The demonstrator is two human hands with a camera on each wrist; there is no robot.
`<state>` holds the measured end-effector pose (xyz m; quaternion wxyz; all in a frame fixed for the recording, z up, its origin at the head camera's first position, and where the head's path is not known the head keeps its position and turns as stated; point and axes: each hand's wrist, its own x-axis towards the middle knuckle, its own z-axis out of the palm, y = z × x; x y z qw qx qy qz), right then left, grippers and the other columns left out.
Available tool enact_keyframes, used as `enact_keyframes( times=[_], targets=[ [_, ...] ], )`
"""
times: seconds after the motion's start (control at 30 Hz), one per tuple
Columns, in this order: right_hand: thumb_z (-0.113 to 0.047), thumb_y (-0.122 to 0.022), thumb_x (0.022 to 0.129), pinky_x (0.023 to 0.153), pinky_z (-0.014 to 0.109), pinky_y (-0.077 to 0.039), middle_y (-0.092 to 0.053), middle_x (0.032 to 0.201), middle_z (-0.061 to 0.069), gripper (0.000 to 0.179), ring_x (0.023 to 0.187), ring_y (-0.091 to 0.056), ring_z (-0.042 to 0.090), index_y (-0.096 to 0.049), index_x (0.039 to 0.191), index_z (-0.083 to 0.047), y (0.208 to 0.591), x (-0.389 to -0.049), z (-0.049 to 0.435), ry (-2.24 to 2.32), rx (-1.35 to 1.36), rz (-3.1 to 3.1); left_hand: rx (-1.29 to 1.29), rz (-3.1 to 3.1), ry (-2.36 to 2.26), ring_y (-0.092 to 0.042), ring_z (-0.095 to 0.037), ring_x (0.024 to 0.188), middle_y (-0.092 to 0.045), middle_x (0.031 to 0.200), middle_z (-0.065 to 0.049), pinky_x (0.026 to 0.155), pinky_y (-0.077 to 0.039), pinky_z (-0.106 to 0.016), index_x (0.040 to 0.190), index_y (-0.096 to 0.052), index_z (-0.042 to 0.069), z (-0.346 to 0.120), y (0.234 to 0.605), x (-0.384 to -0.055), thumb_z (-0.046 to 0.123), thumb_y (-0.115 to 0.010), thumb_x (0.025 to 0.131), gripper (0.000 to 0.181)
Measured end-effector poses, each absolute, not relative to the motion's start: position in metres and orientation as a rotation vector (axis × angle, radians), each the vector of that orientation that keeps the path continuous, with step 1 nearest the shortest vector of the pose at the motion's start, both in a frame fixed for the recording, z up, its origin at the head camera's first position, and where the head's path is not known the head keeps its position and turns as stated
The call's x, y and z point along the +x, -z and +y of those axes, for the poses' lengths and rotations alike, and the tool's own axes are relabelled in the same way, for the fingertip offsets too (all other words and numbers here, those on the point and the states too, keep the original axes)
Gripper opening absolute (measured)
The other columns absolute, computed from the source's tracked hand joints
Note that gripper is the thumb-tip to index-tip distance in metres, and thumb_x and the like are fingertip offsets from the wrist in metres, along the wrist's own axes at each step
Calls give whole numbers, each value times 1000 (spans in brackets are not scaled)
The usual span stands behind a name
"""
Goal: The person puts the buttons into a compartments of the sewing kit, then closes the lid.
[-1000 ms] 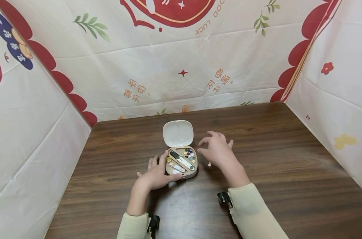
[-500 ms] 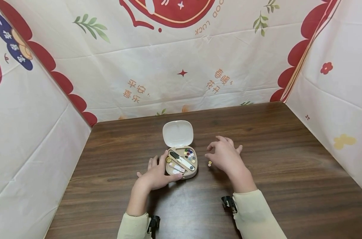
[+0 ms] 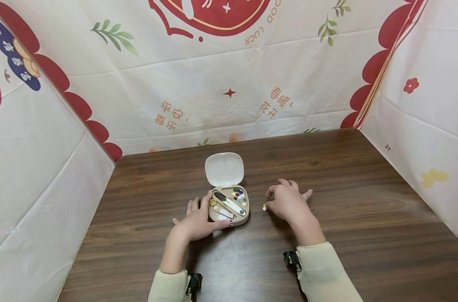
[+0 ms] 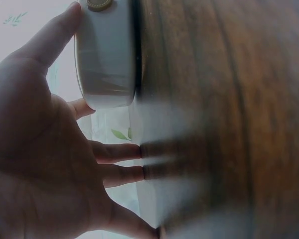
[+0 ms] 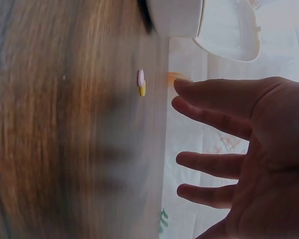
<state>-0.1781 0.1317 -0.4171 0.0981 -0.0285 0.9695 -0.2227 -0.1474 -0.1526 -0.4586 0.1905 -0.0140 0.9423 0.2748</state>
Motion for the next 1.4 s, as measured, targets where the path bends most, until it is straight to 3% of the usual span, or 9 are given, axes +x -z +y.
enact_keyframes(
  times=[0.3,0.57,0.7,0.93,1.4],
  targets=[
    [-20,-83,89,107,97,-4,-39,166,28,7,156,-25,58,-79,95,-22,423,-181,134,596,-112,2842,-43,2643,-775,-2,-43,168,-13,179,-20,107,-1,-96,171,-8,44,-155,467,-151,92,-72,70,128],
    [-19,-81,90,107,97,-4,-37,168,27,5,158,-22,57,-78,89,-22,427,-185,129,572,-155,2831,-43,2635,-751,-5,-45,167,-14,178,-22,108,-1,-96,171,-9,43,-151,446,-143,84,-73,78,120],
    [-17,-78,91,106,97,-3,-37,168,27,8,157,-22,58,-76,85,-22,429,-186,127,568,-164,2833,-37,2632,-750,-5,-45,167,-13,178,-22,108,-3,-96,171,-9,42,-150,443,-142,81,-73,81,117],
    [-16,-78,91,105,98,-2,-37,167,27,15,156,-24,58,-71,79,-22,430,-188,124,550,-142,2825,-35,2644,-769,-6,-44,167,-15,177,-21,104,-1,-98,169,-9,47,-152,451,-146,93,-69,73,122],
    [-20,-79,92,104,99,-3,-40,167,25,25,155,-27,60,-64,73,-18,430,-186,127,564,-133,2811,-45,2624,-759,-2,-42,168,-11,179,-20,108,-1,-96,170,-7,46,-153,455,-148,88,-72,75,122]
  ],
)
